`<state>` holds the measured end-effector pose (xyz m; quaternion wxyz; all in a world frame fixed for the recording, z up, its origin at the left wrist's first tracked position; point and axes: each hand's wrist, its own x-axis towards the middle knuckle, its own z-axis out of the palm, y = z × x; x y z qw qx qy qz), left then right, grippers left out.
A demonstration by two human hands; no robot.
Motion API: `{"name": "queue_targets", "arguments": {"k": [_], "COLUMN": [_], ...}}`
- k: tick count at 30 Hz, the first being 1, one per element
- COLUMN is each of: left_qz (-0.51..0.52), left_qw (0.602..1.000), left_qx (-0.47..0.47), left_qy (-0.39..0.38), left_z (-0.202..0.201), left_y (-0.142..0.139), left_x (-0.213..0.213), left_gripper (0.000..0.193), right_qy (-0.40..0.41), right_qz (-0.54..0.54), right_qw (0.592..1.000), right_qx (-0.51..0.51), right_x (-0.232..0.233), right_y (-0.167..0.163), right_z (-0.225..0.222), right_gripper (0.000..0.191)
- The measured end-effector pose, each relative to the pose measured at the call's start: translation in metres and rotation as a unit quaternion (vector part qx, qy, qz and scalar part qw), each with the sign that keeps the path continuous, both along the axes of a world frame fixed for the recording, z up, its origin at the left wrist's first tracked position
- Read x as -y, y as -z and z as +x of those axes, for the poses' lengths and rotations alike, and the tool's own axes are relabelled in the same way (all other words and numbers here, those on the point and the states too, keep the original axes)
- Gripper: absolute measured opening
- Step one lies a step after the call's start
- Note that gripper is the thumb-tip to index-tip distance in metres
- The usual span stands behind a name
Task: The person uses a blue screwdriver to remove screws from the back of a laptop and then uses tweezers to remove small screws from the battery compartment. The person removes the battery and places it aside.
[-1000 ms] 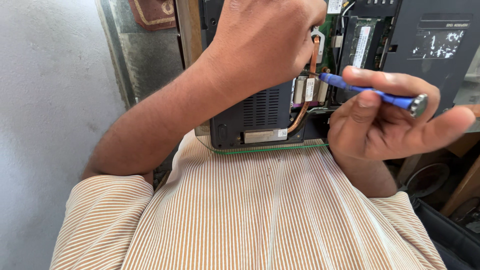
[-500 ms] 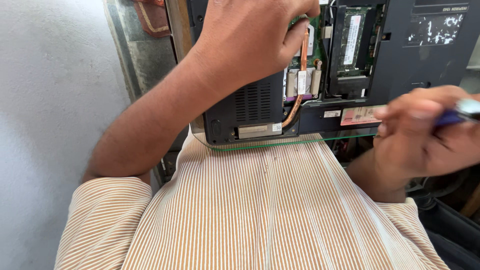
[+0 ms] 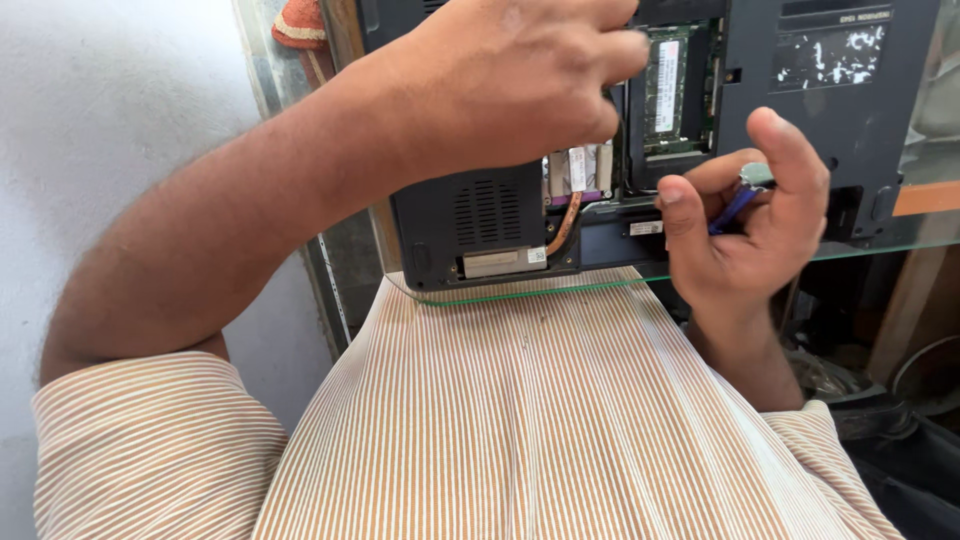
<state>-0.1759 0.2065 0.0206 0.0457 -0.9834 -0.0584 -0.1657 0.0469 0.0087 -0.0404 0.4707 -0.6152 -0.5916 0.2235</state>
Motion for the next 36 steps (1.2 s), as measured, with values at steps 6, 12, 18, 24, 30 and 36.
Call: {"name": "queue_targets", "arguments": {"k": [6,12,18,24,30,36], "left_qz": [0.073,0.050,0.059,0.083,0.069,0.070], "left_qw": [0.996,0.999,0.998,0.996,0.998,0.997], "left_qx": [-0.048,-0.023,-0.011,-0.014,-0.010,-0.010], "left_qy": [-0.016,0.000,-0.004,-0.001,-0.009,-0.006], "left_z": [0.001,0.005,0.005,0.004,0.006,0.006], "left_y": [0.006,0.009,0.011,0.008,0.009,0.011], "left_x": [0.008,0.008,0.009,0.009,0.008,0.007], "left_gripper": [0.012,0.012,0.013,0.011,0.013,0.013], "right_qy": [0.001,0.009,0.018,0.017,0.004,0.003], "right_qz": [0.035,0.048,0.051,0.053,0.064,0.049], "right_qw": [0.998,0.998,0.998,0.998,0.998,0.996], "right_qx": [-0.054,-0.031,-0.018,-0.019,-0.021,-0.077], "right_x": [-0.001,-0.002,-0.001,-0.001,-0.004,-0.005], "right_y": [0.014,0.018,0.017,0.016,0.015,0.008], "right_z": [0.000,0.002,0.001,0.003,0.003,0.000], "right_gripper": [0.062,0.065,0.067,0.065,0.061,0.054]}}
